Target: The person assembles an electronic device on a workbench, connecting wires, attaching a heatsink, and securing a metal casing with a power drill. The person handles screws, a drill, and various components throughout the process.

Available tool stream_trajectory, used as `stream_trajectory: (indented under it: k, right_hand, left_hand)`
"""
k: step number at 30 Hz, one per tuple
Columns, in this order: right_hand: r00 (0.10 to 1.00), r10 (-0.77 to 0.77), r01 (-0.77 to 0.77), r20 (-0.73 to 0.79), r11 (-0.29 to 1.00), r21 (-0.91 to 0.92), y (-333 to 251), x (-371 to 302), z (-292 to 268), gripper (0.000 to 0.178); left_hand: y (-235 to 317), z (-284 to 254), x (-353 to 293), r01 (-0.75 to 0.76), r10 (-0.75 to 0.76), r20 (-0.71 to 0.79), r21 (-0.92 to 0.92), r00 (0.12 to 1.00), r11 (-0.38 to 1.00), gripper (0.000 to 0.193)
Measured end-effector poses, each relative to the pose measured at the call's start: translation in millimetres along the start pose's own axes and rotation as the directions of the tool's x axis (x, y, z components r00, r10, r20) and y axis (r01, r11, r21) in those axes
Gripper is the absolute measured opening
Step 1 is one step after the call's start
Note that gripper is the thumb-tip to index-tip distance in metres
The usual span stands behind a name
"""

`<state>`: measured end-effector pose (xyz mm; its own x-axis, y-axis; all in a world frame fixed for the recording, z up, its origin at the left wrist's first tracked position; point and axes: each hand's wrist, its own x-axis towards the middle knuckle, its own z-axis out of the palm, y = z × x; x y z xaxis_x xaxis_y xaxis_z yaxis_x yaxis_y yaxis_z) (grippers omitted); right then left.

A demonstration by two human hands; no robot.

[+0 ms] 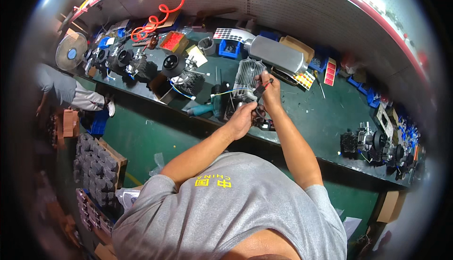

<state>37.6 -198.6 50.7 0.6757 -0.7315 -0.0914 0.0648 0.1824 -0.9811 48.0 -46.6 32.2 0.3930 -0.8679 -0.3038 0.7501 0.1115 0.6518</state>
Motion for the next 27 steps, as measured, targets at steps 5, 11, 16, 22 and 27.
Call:
stream_trajectory:
  k: [5,11,16,22,27]
  right_hand:
    - [0.954,-0.213,0.188,-0.212,0.973,-0.132,17.3,27.8,11.8,0.049]
    - [0.864,-0.447,0.344,-0.229,0.859,-0.379,7.8,28.4,31.7,0.045]
    - [0.818,-0.506,0.352,-0.272,0.816,-0.458,17.7,38.8,38.0,0.04]
    - [0.792,-0.508,0.288,-0.34,0.8,-0.526,24.1,39.0,45.7,0.039]
    - [0.793,-0.483,0.234,-0.371,0.804,-0.547,24.6,36.1,46.8,0.036]
  left_hand:
    - [19.6,7.4,7.5,0.059,-0.039,-0.14,0.14,0.989,0.988,0.029]
    - [31.0,-7.7,10.9,0.085,-0.033,-0.147,0.359,0.989,0.929,0.028]
    - [44.6,4.0,8.2,0.017,0.076,-0.182,0.461,0.98,0.887,0.032]
    - [42.2,-6.1,15.0,0.057,0.064,-0.219,0.504,0.974,0.862,0.031]
    - [35.2,-16.0,24.1,0.096,-0.004,-0.208,0.433,0.978,0.896,0.029]
